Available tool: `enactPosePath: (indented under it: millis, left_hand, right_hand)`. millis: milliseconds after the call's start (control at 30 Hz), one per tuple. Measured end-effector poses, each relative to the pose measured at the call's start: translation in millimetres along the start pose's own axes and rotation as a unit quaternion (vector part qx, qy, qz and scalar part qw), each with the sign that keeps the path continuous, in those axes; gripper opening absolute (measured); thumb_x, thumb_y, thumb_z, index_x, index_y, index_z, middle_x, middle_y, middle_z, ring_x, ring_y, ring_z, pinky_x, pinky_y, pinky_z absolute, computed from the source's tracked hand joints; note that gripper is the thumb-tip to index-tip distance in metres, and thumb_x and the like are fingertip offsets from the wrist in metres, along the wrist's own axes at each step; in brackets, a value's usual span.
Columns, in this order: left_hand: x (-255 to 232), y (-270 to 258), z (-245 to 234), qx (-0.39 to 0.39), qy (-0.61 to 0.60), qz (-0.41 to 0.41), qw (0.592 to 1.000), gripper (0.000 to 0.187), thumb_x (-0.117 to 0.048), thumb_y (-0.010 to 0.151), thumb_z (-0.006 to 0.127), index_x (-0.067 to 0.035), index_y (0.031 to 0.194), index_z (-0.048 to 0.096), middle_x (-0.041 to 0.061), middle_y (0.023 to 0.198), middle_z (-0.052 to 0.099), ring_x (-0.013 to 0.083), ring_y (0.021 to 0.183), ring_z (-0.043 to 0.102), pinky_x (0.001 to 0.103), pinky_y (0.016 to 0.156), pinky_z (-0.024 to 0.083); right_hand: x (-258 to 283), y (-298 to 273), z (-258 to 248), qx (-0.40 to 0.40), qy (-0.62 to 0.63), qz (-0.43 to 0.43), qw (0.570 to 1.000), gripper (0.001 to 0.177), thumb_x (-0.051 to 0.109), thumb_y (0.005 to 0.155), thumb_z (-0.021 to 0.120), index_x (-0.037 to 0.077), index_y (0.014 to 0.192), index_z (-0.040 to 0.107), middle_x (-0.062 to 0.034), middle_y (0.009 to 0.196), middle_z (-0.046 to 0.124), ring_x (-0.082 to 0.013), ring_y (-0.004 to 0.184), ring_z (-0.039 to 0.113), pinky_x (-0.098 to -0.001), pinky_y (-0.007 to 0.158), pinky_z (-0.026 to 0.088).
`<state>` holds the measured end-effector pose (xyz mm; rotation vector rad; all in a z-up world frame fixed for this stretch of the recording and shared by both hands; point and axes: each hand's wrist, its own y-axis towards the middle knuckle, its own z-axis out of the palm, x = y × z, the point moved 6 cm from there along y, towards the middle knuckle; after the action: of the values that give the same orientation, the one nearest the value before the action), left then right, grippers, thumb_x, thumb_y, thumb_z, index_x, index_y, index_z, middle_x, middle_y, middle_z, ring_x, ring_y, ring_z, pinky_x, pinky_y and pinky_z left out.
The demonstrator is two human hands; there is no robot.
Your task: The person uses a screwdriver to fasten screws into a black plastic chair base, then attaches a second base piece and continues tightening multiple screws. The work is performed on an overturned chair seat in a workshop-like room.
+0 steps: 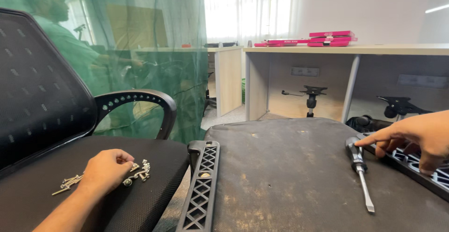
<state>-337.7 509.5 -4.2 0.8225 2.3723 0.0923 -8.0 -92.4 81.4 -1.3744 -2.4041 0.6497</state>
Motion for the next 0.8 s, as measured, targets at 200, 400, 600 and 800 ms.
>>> enactPosePath:
  millis: [200, 400, 600, 800]
  left_hand:
    - [14.2, 9.8, 4.2, -0.005, -0.021, 0.012, 1.000, 0.024, -0.022, 0.092, 0.068, -0.015, 0.109, 0.083, 0.006, 0.103, 0.083, 0.0218, 0.098, 0.079, 0.037, 0.093, 0.059]
    - [31.1, 13.1, -3.7, -0.013, -0.022, -0.001, 1.000, 0.024, -0.023, 0.093, 0.069, -0.015, 0.113, 0.082, 0.007, 0.107, 0.082, 0.0223, 0.102, 0.076, 0.037, 0.095, 0.057]
    - [23.9, -0.8, 1.1, 0.024, -0.034, 0.002, 0.999, 0.025, -0.024, 0.092, 0.071, -0.017, 0.113, 0.082, 0.007, 0.107, 0.082, 0.0192, 0.103, 0.077, 0.036, 0.096, 0.057]
    - [-1.0, -17.5, 6.7, 0.033, -0.057, 0.002, 0.998, 0.030, -0.032, 0.087, 0.077, -0.013, 0.110, 0.081, 0.008, 0.102, 0.083, 0.0253, 0.093, 0.082, 0.038, 0.091, 0.063]
  right_hand:
    - [8.4, 15.3, -9.5, -0.051, 0.108, 0.003, 0.993, 0.059, 0.013, 0.089, 0.077, 0.026, 0.144, 0.060, 0.0017, 0.143, 0.052, -0.0268, 0.114, 0.067, -0.0289, 0.093, 0.061]
    - [47.4, 21.5, -18.7, -0.204, -0.053, -0.109, 0.971, 0.043, 0.059, 0.091, 0.065, 0.028, 0.118, 0.075, 0.0059, 0.127, 0.060, -0.0132, 0.104, 0.057, -0.0312, 0.086, 0.056]
    - [78.6, 30.2, -8.7, -0.286, -0.032, -0.100, 0.953, 0.039, 0.052, 0.095, 0.065, 0.016, 0.097, 0.079, -0.0004, 0.100, 0.066, -0.0153, 0.103, 0.060, -0.0335, 0.094, 0.052]
    - [95.4, 35.9, 5.1, -0.350, 0.076, -0.241, 0.902, 0.023, 0.036, 0.092, 0.064, 0.022, 0.106, 0.076, 0.0014, 0.100, 0.065, -0.0151, 0.106, 0.054, -0.0332, 0.094, 0.048]
